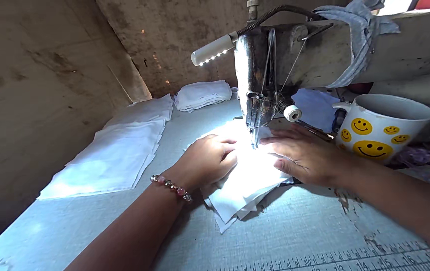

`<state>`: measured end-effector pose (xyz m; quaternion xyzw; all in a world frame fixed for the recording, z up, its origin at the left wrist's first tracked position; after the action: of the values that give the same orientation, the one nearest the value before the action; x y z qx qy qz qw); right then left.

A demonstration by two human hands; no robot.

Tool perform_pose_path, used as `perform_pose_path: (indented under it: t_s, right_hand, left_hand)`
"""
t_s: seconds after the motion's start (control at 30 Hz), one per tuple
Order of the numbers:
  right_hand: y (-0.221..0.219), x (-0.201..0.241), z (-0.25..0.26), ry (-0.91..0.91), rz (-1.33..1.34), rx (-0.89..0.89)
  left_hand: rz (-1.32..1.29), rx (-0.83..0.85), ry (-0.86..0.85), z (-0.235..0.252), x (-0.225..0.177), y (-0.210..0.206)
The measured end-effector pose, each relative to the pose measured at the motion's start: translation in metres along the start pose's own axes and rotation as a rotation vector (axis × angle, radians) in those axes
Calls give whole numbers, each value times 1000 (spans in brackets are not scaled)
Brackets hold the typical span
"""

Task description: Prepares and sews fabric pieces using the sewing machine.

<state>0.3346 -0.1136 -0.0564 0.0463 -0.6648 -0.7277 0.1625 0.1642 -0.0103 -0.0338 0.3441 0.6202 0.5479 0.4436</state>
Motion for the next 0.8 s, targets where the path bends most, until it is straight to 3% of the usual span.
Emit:
perform_pose_path:
  t_s: [0.1,0.2,0.3,0.4,0.5,0.63,0.8]
  right_hand:
    - [-1,-3,0,12,-75,-41]
    - [0,18,-7,215,-142,-208]
    - [-6,38,-9,373,-12,-164]
    - [-5,29,-8,334,-10,-185]
    - [-2,22,-5,287,-12,-156]
    - [-2,17,-4,200,-11,-106]
    - [-2,11,-7,170,-111,-165]
  left_hand:
    - [121,-13,-46,-2,-2,0]
    - [198,-22,-89,-3,-6,2]
    - [205,7,-93,-5,-7,3]
    - [208,-4,-115,-8,-9,2]
    - [186,82,-42,-9,-11,3]
    - [212,77,12,-5,-12,2]
    - [244,114,97,-2,-15,1]
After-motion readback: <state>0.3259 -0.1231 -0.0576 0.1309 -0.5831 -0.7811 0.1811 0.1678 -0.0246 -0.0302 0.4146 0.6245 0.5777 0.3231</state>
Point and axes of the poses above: each hand's wrist, its own z-axis towards the middle knuckle, its own y-axis out of the back of the hand, x = y × z, the point moved 6 cm from there along z, towards the middle knuckle, and after that the axes turned 13 degrees about x, right-handed, at the moved point
